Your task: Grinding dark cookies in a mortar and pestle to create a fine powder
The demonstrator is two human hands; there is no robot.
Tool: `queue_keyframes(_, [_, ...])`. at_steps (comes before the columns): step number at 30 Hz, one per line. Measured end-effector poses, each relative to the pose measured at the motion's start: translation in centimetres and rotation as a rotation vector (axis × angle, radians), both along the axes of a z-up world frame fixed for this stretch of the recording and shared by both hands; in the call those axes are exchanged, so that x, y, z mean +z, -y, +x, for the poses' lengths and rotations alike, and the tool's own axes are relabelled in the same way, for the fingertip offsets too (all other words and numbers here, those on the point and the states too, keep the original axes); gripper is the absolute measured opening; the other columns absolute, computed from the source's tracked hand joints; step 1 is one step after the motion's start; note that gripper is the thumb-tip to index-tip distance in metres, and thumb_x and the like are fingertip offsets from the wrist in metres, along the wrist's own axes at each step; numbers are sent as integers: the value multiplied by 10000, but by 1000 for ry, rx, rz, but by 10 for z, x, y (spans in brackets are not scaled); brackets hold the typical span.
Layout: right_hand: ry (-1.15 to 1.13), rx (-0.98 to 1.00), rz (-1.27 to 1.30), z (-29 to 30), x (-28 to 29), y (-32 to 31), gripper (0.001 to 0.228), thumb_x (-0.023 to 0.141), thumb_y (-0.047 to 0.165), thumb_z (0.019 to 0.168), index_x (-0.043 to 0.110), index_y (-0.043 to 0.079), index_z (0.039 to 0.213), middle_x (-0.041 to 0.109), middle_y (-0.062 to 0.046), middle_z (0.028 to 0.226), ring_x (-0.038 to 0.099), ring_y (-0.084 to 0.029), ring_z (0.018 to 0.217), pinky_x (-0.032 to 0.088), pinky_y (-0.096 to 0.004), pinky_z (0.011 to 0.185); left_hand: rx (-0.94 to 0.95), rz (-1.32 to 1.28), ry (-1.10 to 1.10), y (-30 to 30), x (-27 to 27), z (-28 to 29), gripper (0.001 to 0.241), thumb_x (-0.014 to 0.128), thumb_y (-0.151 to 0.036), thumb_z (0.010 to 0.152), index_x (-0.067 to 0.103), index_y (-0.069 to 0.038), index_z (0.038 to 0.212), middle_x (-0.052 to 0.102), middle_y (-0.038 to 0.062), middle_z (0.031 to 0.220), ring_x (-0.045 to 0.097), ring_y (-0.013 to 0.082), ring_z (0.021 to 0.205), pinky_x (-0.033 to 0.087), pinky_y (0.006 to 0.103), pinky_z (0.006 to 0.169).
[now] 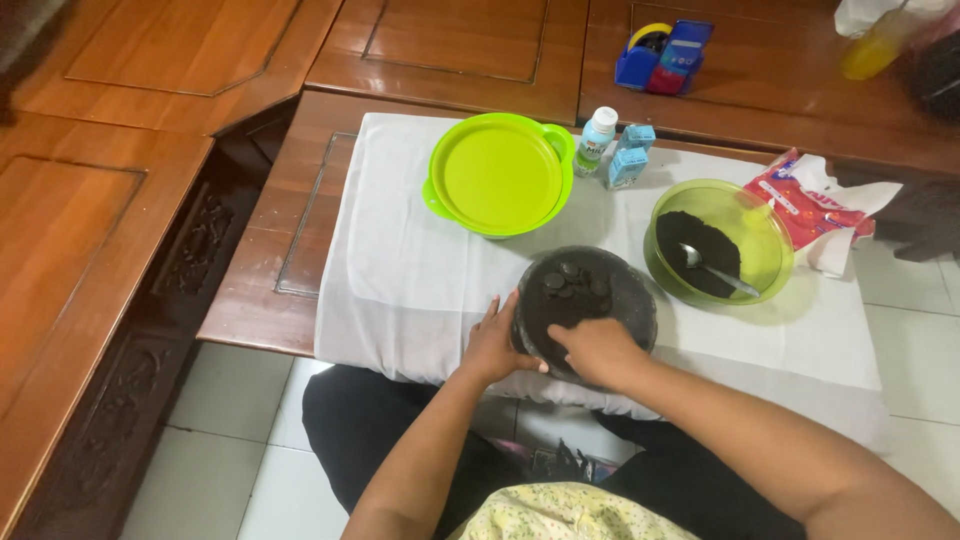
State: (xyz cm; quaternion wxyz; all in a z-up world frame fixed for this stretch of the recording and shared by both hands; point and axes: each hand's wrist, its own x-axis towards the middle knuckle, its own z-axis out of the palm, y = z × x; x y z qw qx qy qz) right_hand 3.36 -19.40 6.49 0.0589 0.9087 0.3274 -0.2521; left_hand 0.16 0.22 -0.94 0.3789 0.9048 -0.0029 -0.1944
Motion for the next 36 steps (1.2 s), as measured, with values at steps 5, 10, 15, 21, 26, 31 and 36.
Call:
queue_keyframes(5, [257, -79, 105, -4, -72, 38, 453, 577, 356, 945, 559, 162, 1354, 688, -194, 825, 749, -362, 744, 585, -456, 606, -7, -8, -14, 1, 12, 1, 1397, 906, -564, 542, 143, -142, 1634, 364, 59, 1638, 167, 273, 1572, 292, 571, 1200])
queue_keyframes(10, [-244, -711, 486, 55, -80, 81, 515, 656, 454, 901, 604, 143, 1308, 739, -280, 976, 766, -374, 832, 578, -471, 738, -13, 11, 10, -3, 12, -1, 1371, 900, -558, 569, 146, -137, 1634, 370, 74, 1635, 173, 280, 1571, 294, 578, 1194])
queue_keyframes(15, [-243, -785, 339, 51, -74, 107, 523, 674, 468, 849, 628, 145, 1258, 754, -265, 950, 785, -343, 801, 587, -455, 763, 1, -15, 12, -1, 20, -1, 1389, 915, -549, 551, 150, -135, 1633, 361, 61, 1642, 168, 274, 1572, 296, 573, 1192])
queue_keyframes(21, [-25, -511, 131, -9, -36, 48, 464, 598, 440, 922, 526, 207, 1317, 752, -237, 1027, 756, -391, 991, 593, -509, 839, -11, -4, 29, 0, 14, -1, 1375, 923, -553, 547, 188, -104, 1619, 392, 94, 1620, 206, 310, 1559, 326, 585, 1175])
queue_keyframes(26, [144, -305, 52, -9, -60, 21, 416, 553, 383, 959, 538, 204, 1334, 713, -199, 891, 758, -376, 830, 602, -492, 690, -12, -5, 22, 1, 13, 2, 1394, 923, -575, 531, 192, -93, 1615, 404, 105, 1610, 210, 319, 1557, 327, 574, 1184])
queue_keyframes(31, [-126, -570, 202, 34, -45, 36, 476, 605, 400, 933, 548, 137, 1326, 735, -284, 1055, 741, -411, 1020, 591, -524, 807, -33, 60, 2, 2, 14, 0, 1390, 902, -600, 549, 167, -117, 1626, 371, 74, 1632, 185, 290, 1567, 331, 570, 1180])
queue_keyframes(36, [45, -475, 137, -14, -52, 30, 529, 529, 465, 979, 457, 177, 1418, 748, -235, 995, 756, -378, 980, 602, -496, 812, -9, 42, -25, 3, 23, -2, 1368, 909, -567, 578, 151, -132, 1631, 369, 58, 1635, 172, 265, 1572, 320, 564, 1186])
